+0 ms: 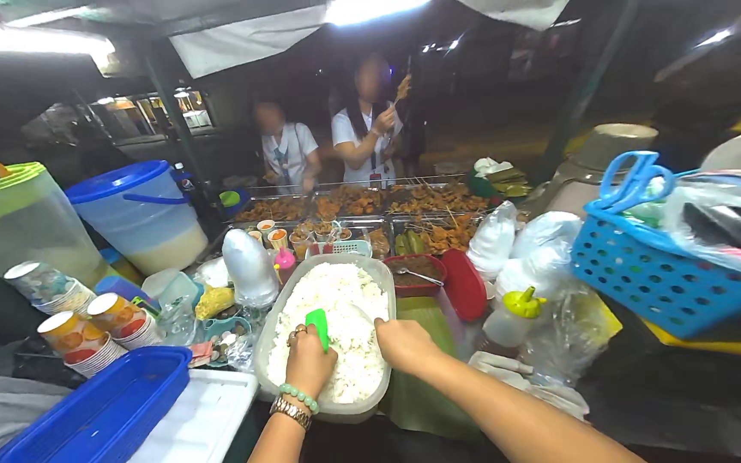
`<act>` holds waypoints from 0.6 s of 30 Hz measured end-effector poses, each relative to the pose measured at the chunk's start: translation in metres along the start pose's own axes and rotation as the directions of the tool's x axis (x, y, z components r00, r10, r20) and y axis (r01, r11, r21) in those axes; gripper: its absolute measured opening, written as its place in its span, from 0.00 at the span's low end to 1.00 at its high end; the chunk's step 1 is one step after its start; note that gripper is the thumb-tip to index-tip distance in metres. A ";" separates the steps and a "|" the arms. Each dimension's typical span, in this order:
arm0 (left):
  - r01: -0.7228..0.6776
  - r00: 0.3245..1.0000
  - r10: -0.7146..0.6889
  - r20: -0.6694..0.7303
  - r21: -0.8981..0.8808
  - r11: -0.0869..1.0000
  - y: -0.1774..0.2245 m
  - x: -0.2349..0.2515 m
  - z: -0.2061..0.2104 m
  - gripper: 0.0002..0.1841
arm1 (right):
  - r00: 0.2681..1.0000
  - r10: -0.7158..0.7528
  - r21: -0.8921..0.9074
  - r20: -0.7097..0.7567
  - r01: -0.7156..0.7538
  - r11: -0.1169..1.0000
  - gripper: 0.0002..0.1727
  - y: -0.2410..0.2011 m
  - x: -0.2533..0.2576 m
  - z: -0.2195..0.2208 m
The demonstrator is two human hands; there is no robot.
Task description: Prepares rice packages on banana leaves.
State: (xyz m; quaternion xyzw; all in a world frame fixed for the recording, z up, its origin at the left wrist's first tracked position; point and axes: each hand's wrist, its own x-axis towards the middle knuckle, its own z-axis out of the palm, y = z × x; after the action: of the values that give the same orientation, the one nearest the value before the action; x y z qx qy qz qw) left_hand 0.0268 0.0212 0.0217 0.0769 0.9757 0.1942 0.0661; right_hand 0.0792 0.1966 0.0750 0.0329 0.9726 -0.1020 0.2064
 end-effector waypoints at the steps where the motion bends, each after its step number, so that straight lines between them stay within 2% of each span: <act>1: -0.005 1.000 0.005 0.001 0.000 1.000 -0.002 0.000 -0.001 0.33 | 1.000 -0.011 0.006 0.015 0.011 1.000 0.19 0.003 -0.002 0.000; 4: -0.070 0.997 0.072 0.017 -0.076 0.995 -0.010 0.000 -0.006 0.30 | 0.999 -0.020 0.054 0.050 0.017 0.998 0.20 0.007 -0.006 -0.003; 7: -0.082 0.991 0.099 0.094 -0.171 0.982 -0.009 0.002 -0.009 0.28 | 0.996 -0.021 0.139 0.082 0.009 0.990 0.20 0.001 -0.004 0.002; 12: 0.033 0.997 -0.007 0.072 -0.359 0.933 -0.003 0.007 -0.003 0.23 | 0.996 -0.062 0.226 0.070 0.045 0.973 0.22 -0.018 -0.004 0.019; 14: 0.080 0.997 -0.065 0.048 -0.493 0.866 -0.005 0.010 0.004 0.19 | 0.995 -0.073 0.222 0.070 0.056 0.973 0.23 -0.027 -0.006 0.023; 18: 0.107 0.990 -0.141 0.021 -0.764 0.637 -0.008 0.006 0.011 0.13 | 0.994 -0.078 0.180 0.077 0.063 0.982 0.23 -0.048 -0.009 0.026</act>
State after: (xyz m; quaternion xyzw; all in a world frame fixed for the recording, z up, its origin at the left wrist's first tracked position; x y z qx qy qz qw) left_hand 0.0216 0.0192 0.0083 -0.0290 0.8073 0.5833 0.0856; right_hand 0.0925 0.1444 0.0642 0.0125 0.9506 -0.1967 0.2397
